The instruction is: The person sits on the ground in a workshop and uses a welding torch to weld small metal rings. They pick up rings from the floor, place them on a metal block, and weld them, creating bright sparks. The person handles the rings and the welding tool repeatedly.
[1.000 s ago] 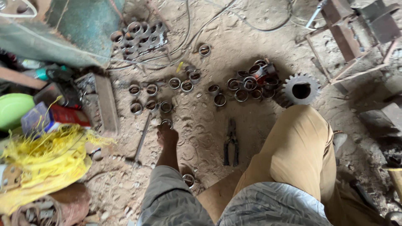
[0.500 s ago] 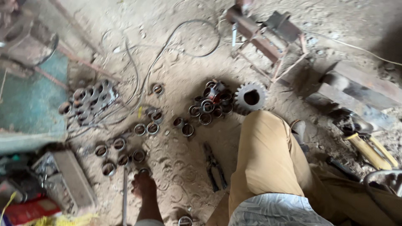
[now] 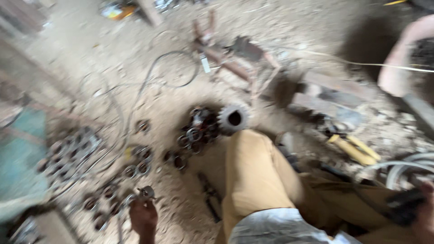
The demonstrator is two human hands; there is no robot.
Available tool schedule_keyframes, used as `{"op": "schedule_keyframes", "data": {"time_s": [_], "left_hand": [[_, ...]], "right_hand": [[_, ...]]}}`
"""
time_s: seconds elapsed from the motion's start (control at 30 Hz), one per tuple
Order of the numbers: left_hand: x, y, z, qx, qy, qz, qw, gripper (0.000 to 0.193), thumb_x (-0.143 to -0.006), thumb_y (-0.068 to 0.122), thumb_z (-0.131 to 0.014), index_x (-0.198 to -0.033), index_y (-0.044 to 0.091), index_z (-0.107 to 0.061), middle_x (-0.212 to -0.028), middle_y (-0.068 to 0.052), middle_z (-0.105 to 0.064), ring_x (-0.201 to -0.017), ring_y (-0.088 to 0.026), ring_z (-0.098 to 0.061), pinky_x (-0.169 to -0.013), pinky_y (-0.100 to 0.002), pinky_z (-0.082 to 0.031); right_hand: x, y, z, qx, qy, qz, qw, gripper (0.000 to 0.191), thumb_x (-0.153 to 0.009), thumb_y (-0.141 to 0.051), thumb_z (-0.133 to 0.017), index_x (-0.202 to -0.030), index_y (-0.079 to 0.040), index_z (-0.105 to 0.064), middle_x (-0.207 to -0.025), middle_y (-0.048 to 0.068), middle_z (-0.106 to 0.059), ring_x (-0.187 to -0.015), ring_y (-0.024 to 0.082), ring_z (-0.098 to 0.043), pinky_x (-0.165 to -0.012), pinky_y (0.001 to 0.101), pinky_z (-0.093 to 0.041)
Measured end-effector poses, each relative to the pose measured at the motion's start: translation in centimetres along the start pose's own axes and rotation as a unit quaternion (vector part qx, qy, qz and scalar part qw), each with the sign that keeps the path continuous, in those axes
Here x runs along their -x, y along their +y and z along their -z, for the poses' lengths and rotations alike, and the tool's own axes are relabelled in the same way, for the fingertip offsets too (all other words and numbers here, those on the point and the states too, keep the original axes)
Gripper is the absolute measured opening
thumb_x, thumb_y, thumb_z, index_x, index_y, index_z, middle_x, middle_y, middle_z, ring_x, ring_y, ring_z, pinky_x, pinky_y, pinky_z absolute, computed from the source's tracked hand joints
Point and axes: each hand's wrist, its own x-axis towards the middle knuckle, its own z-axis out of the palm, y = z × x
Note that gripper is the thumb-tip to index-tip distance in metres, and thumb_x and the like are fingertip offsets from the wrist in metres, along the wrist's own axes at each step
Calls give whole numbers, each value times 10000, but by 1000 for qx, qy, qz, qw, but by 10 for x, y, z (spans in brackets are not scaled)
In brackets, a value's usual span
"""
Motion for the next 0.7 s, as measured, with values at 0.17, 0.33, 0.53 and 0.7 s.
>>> {"op": "schedule_keyframes", "data": {"time_s": [0.17,0.33,0.53,0.7], "left_hand": [[-14,112,25,44,29,-189,981,100,-897,234,-724,-991,206,-704,-1118,-81,-651,-1049,-365,-635,-837,-489,-529],[-7,278,54,138,11,-339,930,170,-893,219,-726,-1057,193,-688,-1172,-98,-647,-1033,-374,-643,-816,-473,-535],[67,468,32,135,-127,-435,881,201,-885,124,-721,-1063,206,-675,-1142,-1,-663,-980,-241,-688,-799,-402,-553],[133,573,-2,97,-252,-487,831,423,-903,4,-571,-1278,197,-596,-1316,-13,-619,-975,-247,-697,-802,-400,-564]], "right_hand": [[-8,-5,7,-4,11,25,1000,277,-1005,-90,-802,-1012,-81,-525,-945,-20,-572,-868,84,-508,-758,254,-432],[-4,-10,-3,-31,4,40,999,292,-951,-107,-778,-1172,-65,-592,-1008,-6,-624,-877,88,-562,-803,253,-485],[-5,-15,-6,-32,33,-34,998,329,-900,-152,-770,-1158,-46,-597,-937,28,-652,-775,126,-593,-691,307,-507],[-10,-7,-1,52,46,-2,998,329,-903,-159,-771,-1163,-24,-621,-979,33,-695,-854,112,-629,-796,283,-521]]}}
